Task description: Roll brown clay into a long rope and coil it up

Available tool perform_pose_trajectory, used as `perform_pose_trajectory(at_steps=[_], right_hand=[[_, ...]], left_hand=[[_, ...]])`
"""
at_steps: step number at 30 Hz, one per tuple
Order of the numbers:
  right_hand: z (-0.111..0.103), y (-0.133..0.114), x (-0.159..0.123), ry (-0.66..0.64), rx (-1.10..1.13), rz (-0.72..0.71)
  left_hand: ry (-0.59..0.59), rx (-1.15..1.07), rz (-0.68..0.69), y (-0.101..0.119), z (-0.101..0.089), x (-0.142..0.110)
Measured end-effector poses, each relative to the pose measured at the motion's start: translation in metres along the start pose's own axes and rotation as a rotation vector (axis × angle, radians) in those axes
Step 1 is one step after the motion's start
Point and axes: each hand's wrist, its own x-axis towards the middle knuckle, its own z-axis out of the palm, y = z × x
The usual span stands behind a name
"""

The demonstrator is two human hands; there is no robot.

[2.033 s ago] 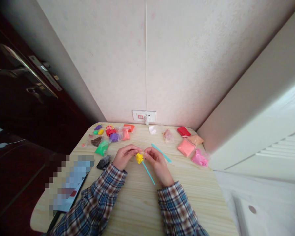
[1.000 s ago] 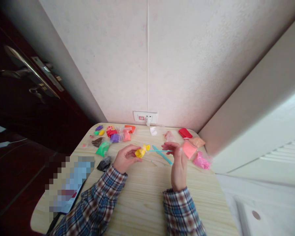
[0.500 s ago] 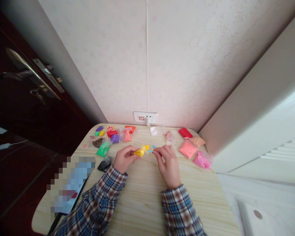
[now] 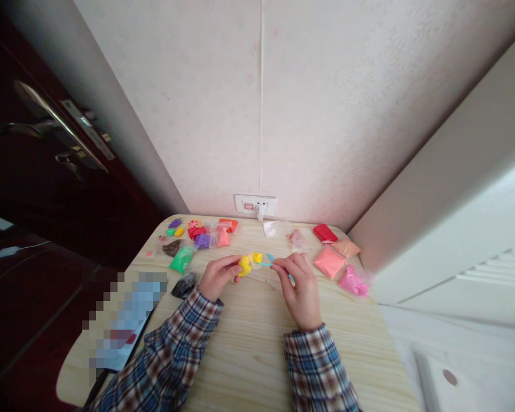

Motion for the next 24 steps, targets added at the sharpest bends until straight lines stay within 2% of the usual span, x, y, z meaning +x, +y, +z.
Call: perform_pose_trajectory(at_steps=[9,15,17,24], right_hand=[[0.0001,-0.0022,0.0000,-0.006,-0.010,-0.014],[-0.0070,-0.0011,0.0001,0.163,-0.004,0.089],[-0.0077,-0.0013,0.0003,0.184,0.031,0.128],[0.0001,-0.0063,0.0000,0.059,0.119,0.163]], left_hand=[[-0.010,-0.064,-0.037,-0.0010,0.0004,0.0006],[0.008,-0.121,-0.028,-0.0037,-0.0050,0.0030],[-0.003,-0.161,-0.024,-0.0026,-0.0056,0.0029],[-0.110,-0.265,-0.047,-0.0009,-0.0012,0.0002]])
